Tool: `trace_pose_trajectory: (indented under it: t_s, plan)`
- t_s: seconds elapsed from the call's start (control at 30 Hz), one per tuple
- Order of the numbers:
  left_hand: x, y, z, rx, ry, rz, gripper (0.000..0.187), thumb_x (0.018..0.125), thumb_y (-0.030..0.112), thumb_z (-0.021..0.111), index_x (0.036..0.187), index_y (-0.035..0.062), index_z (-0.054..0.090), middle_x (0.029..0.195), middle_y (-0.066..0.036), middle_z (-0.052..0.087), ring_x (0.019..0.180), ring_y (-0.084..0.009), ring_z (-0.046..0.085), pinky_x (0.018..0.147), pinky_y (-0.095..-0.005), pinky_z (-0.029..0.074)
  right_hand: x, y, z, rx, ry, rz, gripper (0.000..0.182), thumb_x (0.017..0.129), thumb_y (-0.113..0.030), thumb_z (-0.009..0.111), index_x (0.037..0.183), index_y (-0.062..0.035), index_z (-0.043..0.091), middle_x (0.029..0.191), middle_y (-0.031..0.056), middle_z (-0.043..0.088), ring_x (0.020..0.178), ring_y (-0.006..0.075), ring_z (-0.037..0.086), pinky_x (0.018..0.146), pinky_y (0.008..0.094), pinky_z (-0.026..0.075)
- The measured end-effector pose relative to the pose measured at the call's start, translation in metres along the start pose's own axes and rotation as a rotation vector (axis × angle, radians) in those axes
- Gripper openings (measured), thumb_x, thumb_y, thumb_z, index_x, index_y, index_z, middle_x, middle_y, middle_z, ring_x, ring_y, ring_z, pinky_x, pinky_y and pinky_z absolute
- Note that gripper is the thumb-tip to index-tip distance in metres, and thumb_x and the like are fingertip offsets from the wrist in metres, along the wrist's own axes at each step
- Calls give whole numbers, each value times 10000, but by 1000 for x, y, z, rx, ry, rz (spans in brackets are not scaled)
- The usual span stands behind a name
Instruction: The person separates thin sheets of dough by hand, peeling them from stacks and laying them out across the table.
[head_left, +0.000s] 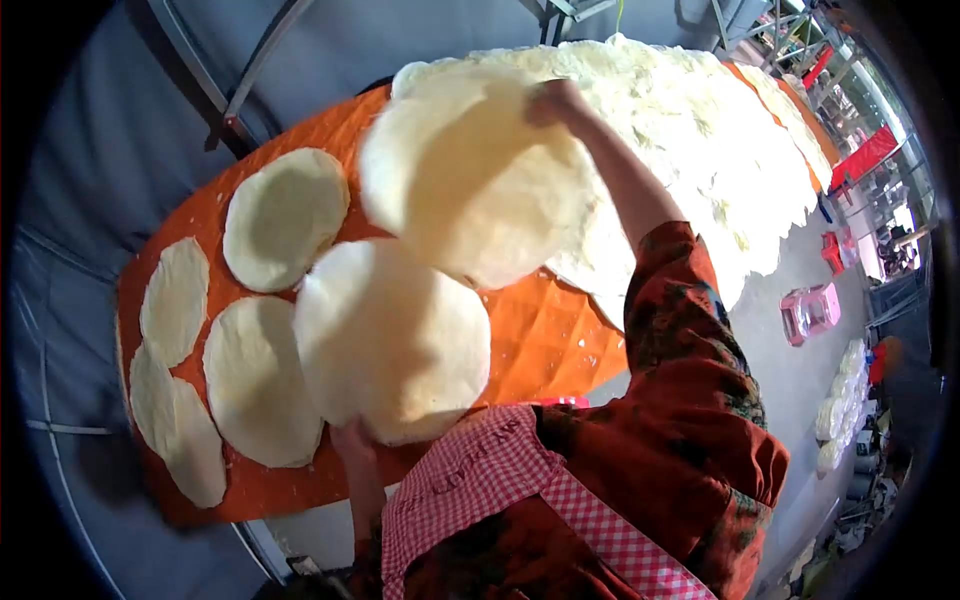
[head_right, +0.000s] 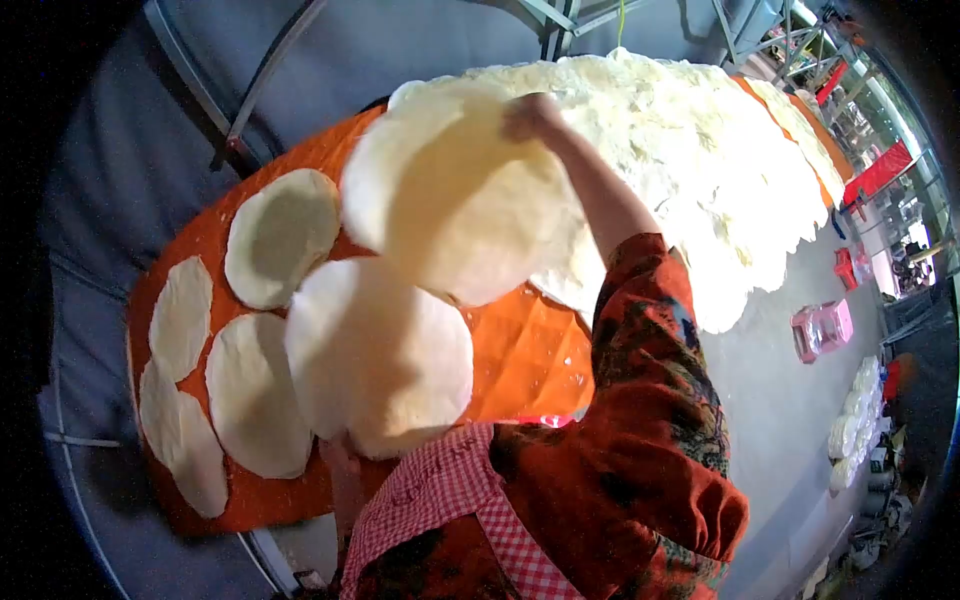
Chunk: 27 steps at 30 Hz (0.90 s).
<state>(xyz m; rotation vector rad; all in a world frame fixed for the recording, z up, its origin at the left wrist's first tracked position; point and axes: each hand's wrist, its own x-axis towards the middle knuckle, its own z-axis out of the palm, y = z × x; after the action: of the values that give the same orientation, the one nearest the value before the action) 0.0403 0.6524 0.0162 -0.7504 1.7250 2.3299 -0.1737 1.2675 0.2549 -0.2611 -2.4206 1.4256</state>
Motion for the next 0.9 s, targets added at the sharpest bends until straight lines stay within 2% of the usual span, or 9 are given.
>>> trace_pose_trajectory:
  t_s: [0.1, 0.27, 0.37, 0.47, 0.5, 0.63, 0.7, 0.77, 0.9]
  plan:
    - [-3, -11, -6, 82, -17, 70, 509, 762, 23, 603, 1251, -10, 466, 1199, -115, 541, 1077, -260, 525, 927, -394, 424, 41, 85, -64, 241, 118, 183, 65, 802, -93, 601, 790, -29, 602, 745, 100, 648, 616, 227, 646, 536, 344, 524]
    - [-5, -46, -62, 837, -293, 759, 496, 779, 13, 584, 1258, -7, 459, 1196, -122, 544, 1066, -265, 532, 927, -394, 424, 64, 226, -71, -509, 206, 175, 132, 779, -97, 555, 856, -24, 633, 805, 161, 657, 722, 288, 663, 629, 390, 517]
    - [-29, -31, -31, 357, -176, 163, 495, 818, 120, 544, 1289, 18, 433, 1254, -126, 495, 1122, -284, 482, 956, -423, 389, 62, 150, -31, -718, 216, 182, 252, 726, -103, 522, 930, -8, 635, 978, 236, 640, 899, 363, 633, 776, 449, 481]
    - [-51, -18, -1, -130, -122, -125, 531, 853, 268, 490, 1331, 57, 399, 1323, -126, 432, 1194, -305, 413, 998, -470, 337, 127, 134, -56, -623, 63, 76, 216, 662, -219, 629, 778, -42, 673, 807, 180, 656, 752, 341, 631, 670, 443, 477]
    - [-58, -14, 7, -249, -134, -157, 547, 865, 317, 472, 1345, 69, 388, 1346, -126, 411, 1218, -313, 389, 1012, -485, 320, 172, 156, -82, -1357, -119, -499, 237, 585, -289, 700, 659, -66, 667, 714, 142, 649, 643, 289, 611, 557, 411, 449]
    - [-75, 7, 47, -818, -259, -212, 631, 912, 514, 400, 1401, 121, 343, 1438, -125, 326, 1315, -341, 297, 1068, -547, 251, 217, 202, -174, -1670, 21, -155, 298, 604, -393, 738, 620, -102, 677, 698, 76, 672, 624, 241, 621, 553, 364, 469]
    - [-80, 18, 50, -1139, -193, -302, 651, 907, 534, 386, 1427, 152, 301, 1497, -114, 222, 1369, -344, 192, 1095, -569, 170, 158, 168, -164, -1259, 369, 44, 375, 670, -357, 732, 874, -61, 629, 877, 121, 654, 809, 272, 607, 690, 381, 475]
    - [-57, -21, 10, -777, -74, -173, 544, 943, 418, 369, 1379, 93, 363, 1428, -122, 358, 1300, -320, 348, 1074, -529, 269, 87, 127, -103, -959, 484, -38, 517, 735, -321, 727, 1128, -19, 581, 1056, 166, 635, 993, 302, 593, 827, 397, 482]
    - [-69, 11, 48, -597, -272, -233, 445, 956, 307, 361, 1320, 55, 406, 1311, -130, 484, 1210, -286, 458, 968, -486, 415, -95, 47, 75, -136, -431, -215, 619, 756, -298, 716, 1246, -18, 461, 1204, 185, 517, 1107, 301, 512, 926, 366, 425]
